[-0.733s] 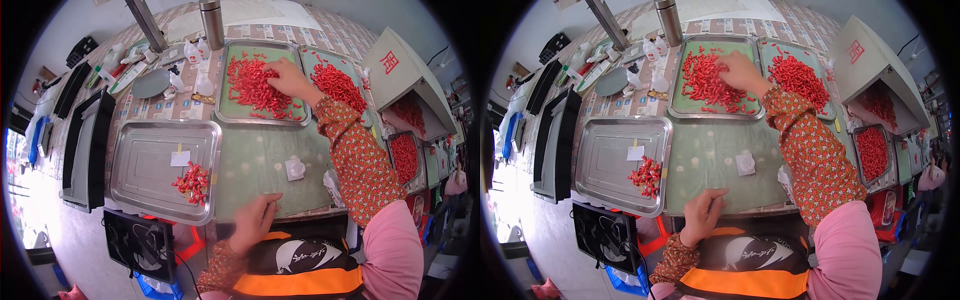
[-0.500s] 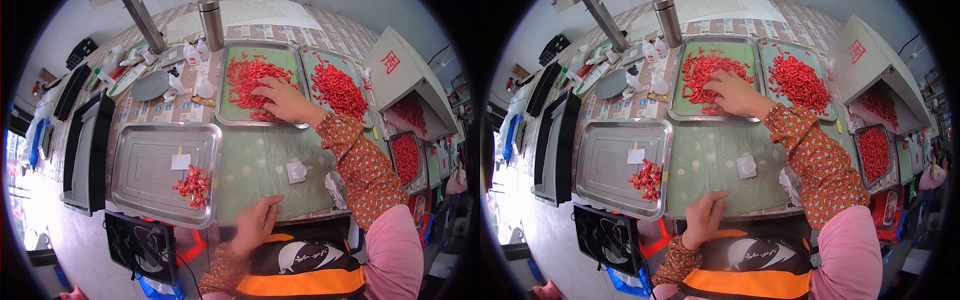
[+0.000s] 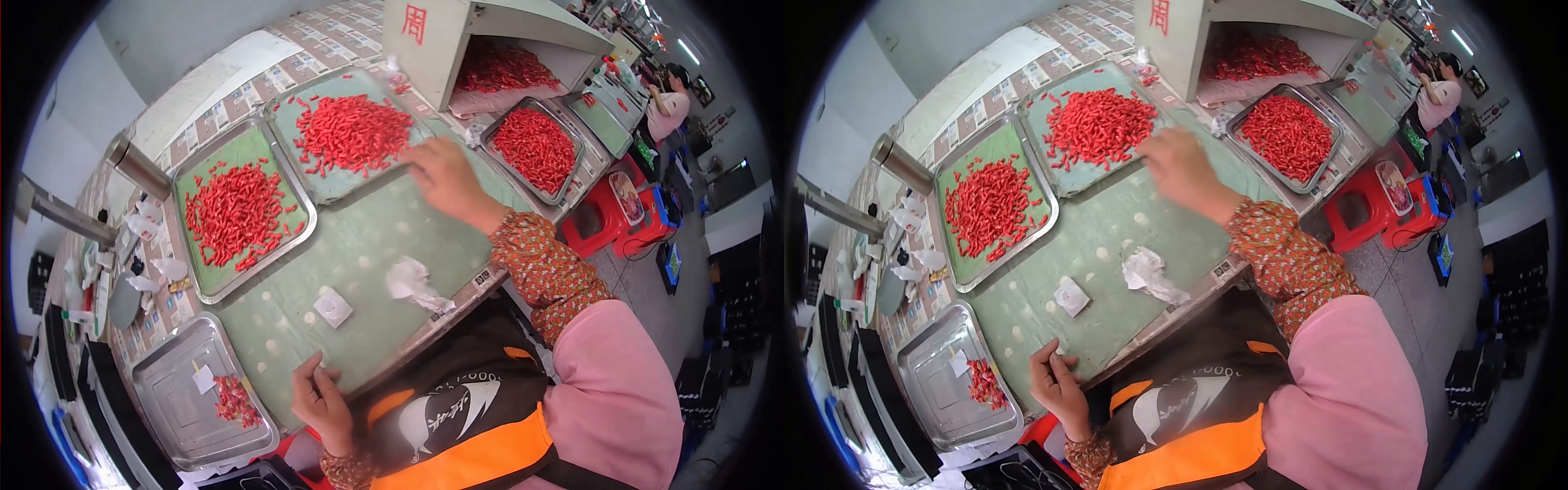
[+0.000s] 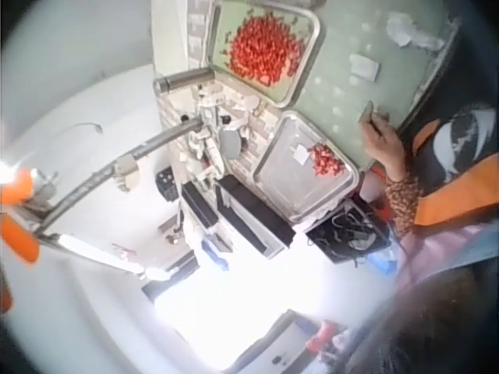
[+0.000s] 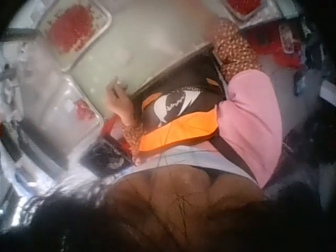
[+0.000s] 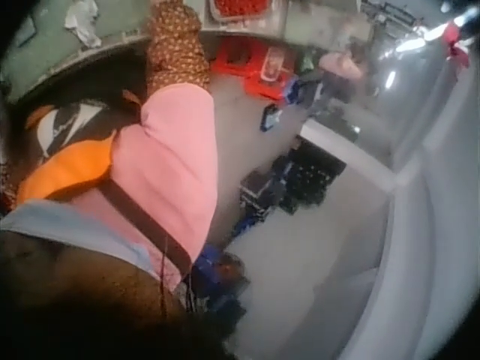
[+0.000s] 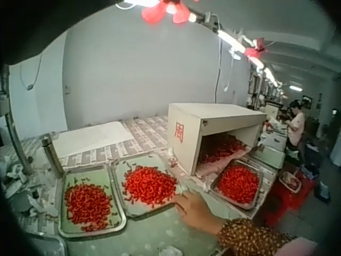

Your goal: The person assembles plastic figurine parts by dipping pieces into glue and joining them by hand. The person then pours additional parts from a container onto trays, dispenses glue into a holder from a bottle, and resumes attaching figurine parts together.

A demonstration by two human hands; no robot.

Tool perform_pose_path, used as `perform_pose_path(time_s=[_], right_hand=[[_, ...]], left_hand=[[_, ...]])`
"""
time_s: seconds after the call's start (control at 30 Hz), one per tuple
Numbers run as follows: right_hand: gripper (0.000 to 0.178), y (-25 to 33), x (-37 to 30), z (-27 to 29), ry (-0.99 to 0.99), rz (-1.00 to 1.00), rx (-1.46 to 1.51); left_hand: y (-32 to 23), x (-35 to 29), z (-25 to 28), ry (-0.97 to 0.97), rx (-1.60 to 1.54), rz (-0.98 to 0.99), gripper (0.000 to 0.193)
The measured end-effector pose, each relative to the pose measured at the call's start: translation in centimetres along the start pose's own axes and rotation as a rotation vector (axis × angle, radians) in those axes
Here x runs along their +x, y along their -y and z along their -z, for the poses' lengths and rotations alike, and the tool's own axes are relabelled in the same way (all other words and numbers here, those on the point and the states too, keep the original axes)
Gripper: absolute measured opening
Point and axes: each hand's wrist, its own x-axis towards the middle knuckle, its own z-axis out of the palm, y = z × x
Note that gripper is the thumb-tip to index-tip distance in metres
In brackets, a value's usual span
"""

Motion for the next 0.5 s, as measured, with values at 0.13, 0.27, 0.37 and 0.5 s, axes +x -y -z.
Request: perform_pose_path(time_s=[0.13,0.27,0.37,0.5], right_hand=[[0.020,-4.0,-3.7,5.3,0.071,-0.170,-0.386],[0.031,-7.5,-6.2,6.4,0.146,-0.250,-0.597],[0.034,-8.3,-6.8,6.9,0.137,-0.278,-0.582],[0.035,-9.5,-7.4,6.6,0.120,-0.317,-0.576]], left_hand=[[0.1,0.2,-0.6,-0.034,0.037,-0.056,0.021],[0.1,-0.2,-0.4,-0.067,0.080,-0.062,0.021],[0.6,-0.1,-0.7,-0.095,0.094,-0.067,0.020],[0.8,-0.1,-0.5,-0.055,0.053,-0.068,0.021]])
